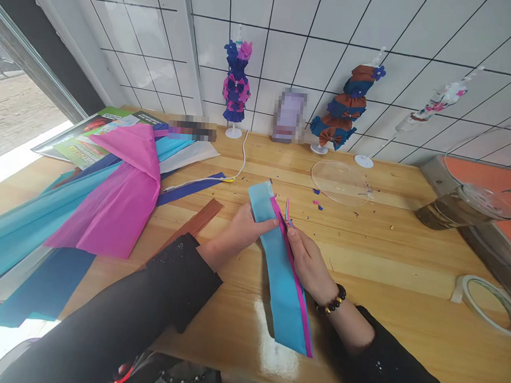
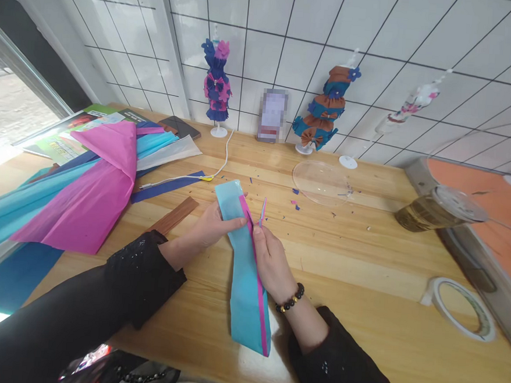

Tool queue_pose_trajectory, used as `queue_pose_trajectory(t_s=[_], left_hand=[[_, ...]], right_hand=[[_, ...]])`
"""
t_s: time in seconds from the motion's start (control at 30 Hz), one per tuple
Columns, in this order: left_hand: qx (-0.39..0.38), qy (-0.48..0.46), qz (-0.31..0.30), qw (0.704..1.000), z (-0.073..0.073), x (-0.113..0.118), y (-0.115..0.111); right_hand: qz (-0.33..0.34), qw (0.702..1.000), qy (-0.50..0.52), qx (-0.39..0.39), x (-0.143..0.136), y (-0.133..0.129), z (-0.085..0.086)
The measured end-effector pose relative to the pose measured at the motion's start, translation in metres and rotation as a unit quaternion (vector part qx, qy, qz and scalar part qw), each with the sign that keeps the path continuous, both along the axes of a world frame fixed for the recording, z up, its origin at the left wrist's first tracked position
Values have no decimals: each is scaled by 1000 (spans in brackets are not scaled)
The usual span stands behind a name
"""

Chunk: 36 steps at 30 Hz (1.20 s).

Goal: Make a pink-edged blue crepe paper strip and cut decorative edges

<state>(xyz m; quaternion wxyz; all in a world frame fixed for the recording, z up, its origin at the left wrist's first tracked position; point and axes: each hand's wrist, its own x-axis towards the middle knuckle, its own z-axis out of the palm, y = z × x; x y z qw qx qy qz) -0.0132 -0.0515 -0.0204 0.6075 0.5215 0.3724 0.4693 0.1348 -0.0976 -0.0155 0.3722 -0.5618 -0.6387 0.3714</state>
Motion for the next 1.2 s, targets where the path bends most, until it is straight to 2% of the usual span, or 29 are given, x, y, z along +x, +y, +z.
queue_pose_trajectory(t_s=[0.53,0.77,1.2], left_hand=[[-25,-27,-12,999,-3,-1,2],[-28,-24,6,999,0,-3,2],[15,5,-24,1000,0,0,-2]], right_hand=[[4,999,-38,0,0,1,2],[6,998,-55,-9,-1,0,3],[1,1000,7,-3,0,0,2]])
